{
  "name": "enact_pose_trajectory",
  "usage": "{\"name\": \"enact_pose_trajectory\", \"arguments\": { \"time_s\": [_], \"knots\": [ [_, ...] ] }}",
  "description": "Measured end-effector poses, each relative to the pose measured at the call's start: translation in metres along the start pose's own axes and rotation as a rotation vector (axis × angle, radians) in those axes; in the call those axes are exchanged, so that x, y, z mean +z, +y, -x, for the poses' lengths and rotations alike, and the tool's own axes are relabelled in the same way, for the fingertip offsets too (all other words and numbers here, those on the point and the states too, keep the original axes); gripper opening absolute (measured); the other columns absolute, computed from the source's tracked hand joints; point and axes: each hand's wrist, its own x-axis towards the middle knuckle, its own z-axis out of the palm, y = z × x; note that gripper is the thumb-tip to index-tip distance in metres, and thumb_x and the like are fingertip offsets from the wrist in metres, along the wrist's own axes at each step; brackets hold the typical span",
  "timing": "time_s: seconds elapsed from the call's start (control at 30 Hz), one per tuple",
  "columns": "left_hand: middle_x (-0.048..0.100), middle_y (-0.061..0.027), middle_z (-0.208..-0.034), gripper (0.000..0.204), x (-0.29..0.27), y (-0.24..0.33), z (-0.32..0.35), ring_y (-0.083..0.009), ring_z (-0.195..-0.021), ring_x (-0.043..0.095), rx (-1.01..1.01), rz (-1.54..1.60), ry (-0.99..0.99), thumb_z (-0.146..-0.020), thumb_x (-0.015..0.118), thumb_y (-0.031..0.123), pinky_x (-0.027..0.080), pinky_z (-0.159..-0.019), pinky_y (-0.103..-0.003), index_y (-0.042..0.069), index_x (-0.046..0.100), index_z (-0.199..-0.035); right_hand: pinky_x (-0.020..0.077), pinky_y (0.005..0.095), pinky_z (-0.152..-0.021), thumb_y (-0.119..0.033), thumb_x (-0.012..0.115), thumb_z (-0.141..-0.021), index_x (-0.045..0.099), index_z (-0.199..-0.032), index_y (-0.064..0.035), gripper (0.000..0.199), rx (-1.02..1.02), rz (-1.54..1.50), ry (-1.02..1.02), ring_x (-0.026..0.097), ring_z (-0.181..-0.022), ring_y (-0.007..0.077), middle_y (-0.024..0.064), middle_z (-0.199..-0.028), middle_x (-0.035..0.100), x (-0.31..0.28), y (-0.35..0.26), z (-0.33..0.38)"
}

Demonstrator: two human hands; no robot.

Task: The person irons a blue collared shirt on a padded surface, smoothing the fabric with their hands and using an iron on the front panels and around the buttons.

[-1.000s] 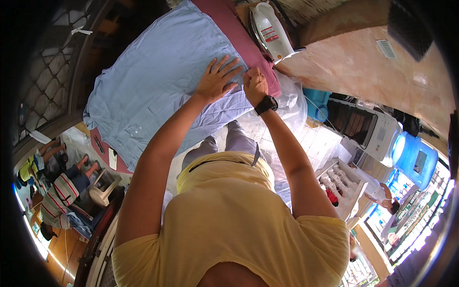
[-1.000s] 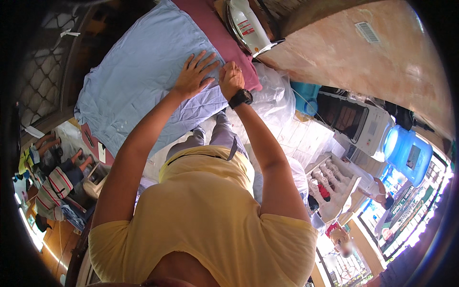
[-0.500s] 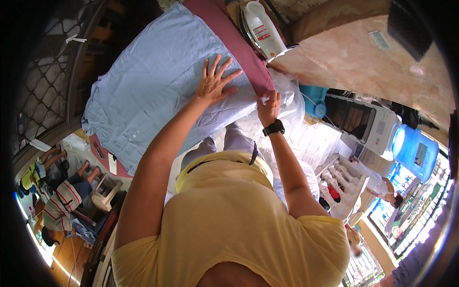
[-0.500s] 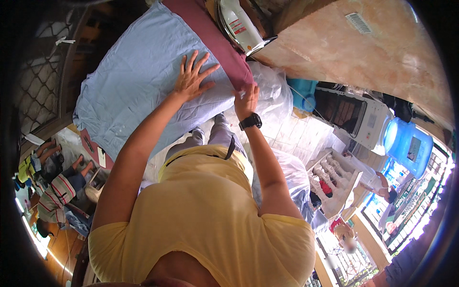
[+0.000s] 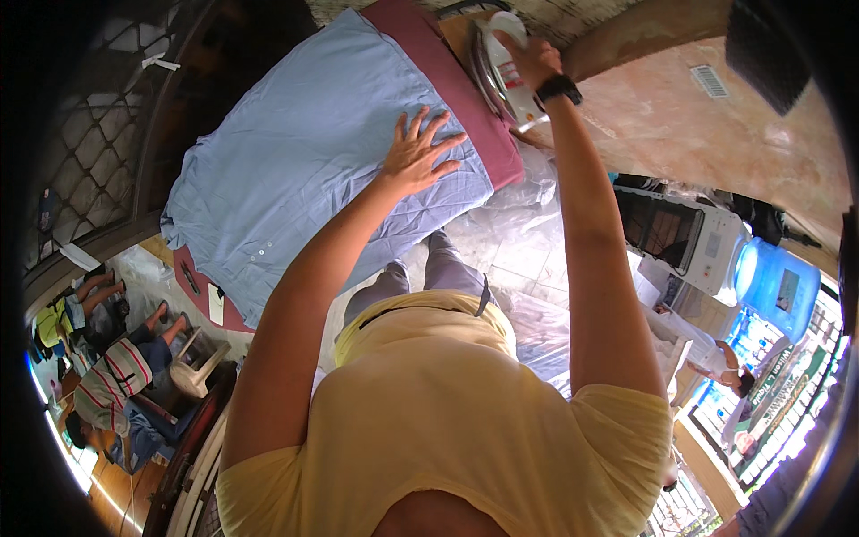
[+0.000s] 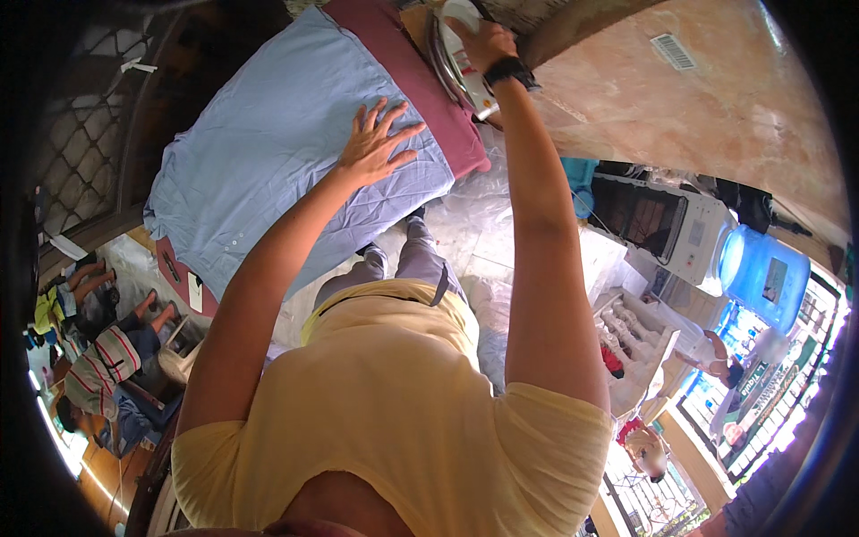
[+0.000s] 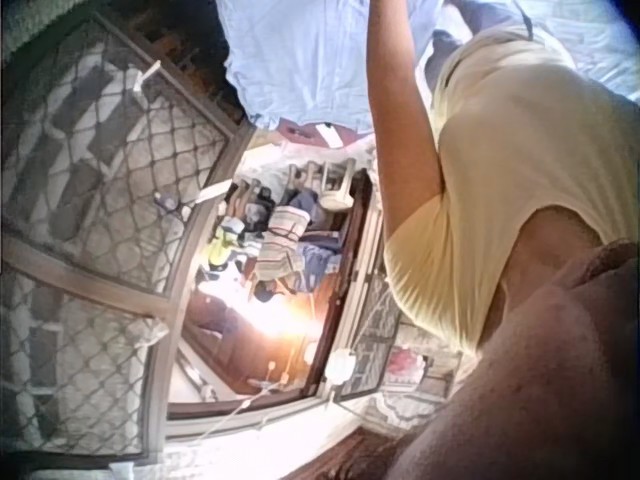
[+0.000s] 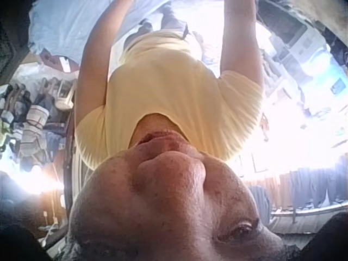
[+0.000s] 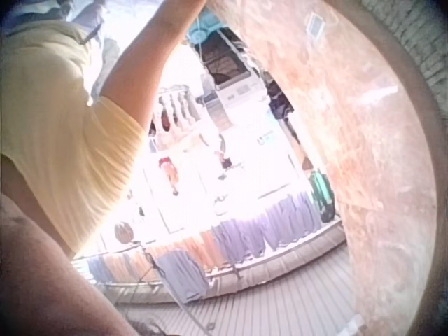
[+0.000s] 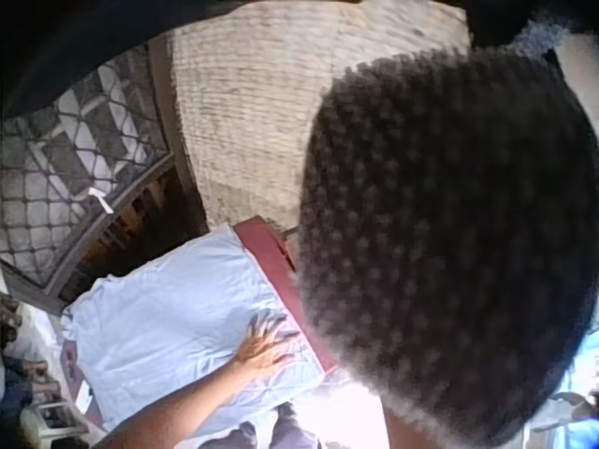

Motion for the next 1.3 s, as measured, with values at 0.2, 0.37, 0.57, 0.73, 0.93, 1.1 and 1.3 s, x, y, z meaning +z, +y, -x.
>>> {"name": "enact_pose_trajectory", "arguments": {
  "time_s": [0.2, 0.37, 0.57, 0.73, 0.93, 1.1, 1.3],
  "knots": [
    [0.04, -0.0052, -0.146, 0.047, -0.002, -0.019, 0.0, -0.0317, -0.128, 0.039, -0.028, 0.06, 0.029, -0.096, 0.049, 0.032, 0.034, -0.101, -0.051, 0.023, 0.041, -0.142, 0.054, 0.0444, -0.067, -0.066, 0.063, -0.079, 0.07, -0.091, -0.0057, 0.062, -0.042, -0.169, -0.035, 0.068, -0.068, 0.0362, 0.0174, -0.071, 0.068, -0.049, -0.019, 0.147],
    [0.057, -0.0044, -0.131, 0.04, -0.013, -0.036, -0.019, -0.0298, -0.119, 0.05, -0.049, 0.209, -0.047, -0.096, 0.047, 0.02, 0.037, -0.097, -0.049, 0.017, 0.045, -0.136, 0.054, 0.044, -0.059, -0.063, 0.064, -0.079, 0.069, -0.089, -0.0062, 0.058, 0.111, -0.069, -0.206, 0.068, -0.065, 0.0355, 0.018, -0.07, 0.067, -0.025, -0.028, 0.251],
    [0.068, -0.0015, -0.106, 0.023, -0.02, -0.057, -0.055, -0.0234, -0.098, 0.061, 0.007, 0.295, -0.002, -0.091, 0.055, 0.011, 0.044, -0.087, -0.044, 0.015, 0.06, -0.113, 0.0528, 0.0443, -0.059, -0.057, 0.068, -0.08, 0.066, -0.086, -0.0047, 0.053, 0.102, -0.075, -0.014, 0.067, -0.067, 0.0363, 0.0189, -0.071, 0.067, 0.009, -0.038, 0.271],
    [0.058, -0.006, -0.094, 0.022, -0.015, -0.07, -0.078, -0.0271, -0.089, 0.062, 0.105, 0.3, 0.026, -0.079, 0.071, 0.01, 0.051, -0.076, -0.039, 0.01, 0.063, -0.099, 0.0537, 0.046, -0.056, -0.058, 0.066, -0.081, 0.062, -0.085, -0.0023, 0.056, 0.081, -0.078, 0.015, 0.067, -0.064, 0.0377, 0.0198, -0.069, 0.066, 0.012, -0.044, 0.256],
    [0.057, -0.0028, -0.098, 0.029, -0.014, -0.083, -0.098, -0.0255, -0.107, 0.054, 0.046, 0.242, -0.148, -0.068, 0.082, 0.017, 0.044, -0.088, -0.044, 0.012, 0.059, -0.085, 0.0528, 0.0461, -0.058, -0.059, 0.066, -0.081, 0.063, -0.085, -0.0032, 0.056, 0.132, -0.084, -0.016, 0.067, -0.066, 0.0384, 0.0204, -0.068, 0.065, 0.011, -0.036, 0.264],
    [0.056, -0.0036, -0.094, 0.029, -0.015, -0.1, -0.11, -0.0256, -0.102, 0.054, 0.148, 0.312, -0.178, -0.065, 0.083, 0.017, 0.045, -0.086, -0.041, 0.012, 0.059, -0.081, 0.0525, 0.0464, -0.058, -0.062, 0.066, -0.079, 0.067, -0.091, -0.0056, 0.057, 0.184, -0.052, -0.034, 0.067, -0.067, 0.0378, 0.0195, -0.068, 0.066, 0.015, -0.04, 0.256],
    [0.055, -0.0039, -0.091, 0.029, -0.025, -0.109, -0.115, -0.0253, -0.099, 0.054, 0.203, 0.256, -0.182, -0.064, 0.082, 0.013, 0.045, -0.084, -0.039, 0.011, 0.059, -0.081, 0.052, 0.0438, -0.053, -0.055, 0.071, -0.079, 0.064, -0.095, -0.004, 0.054, 0.138, -0.054, 0.052, 0.067, -0.062, 0.0368, 0.0174, -0.063, 0.065, 0.019, -0.035, 0.263]
  ]
}}
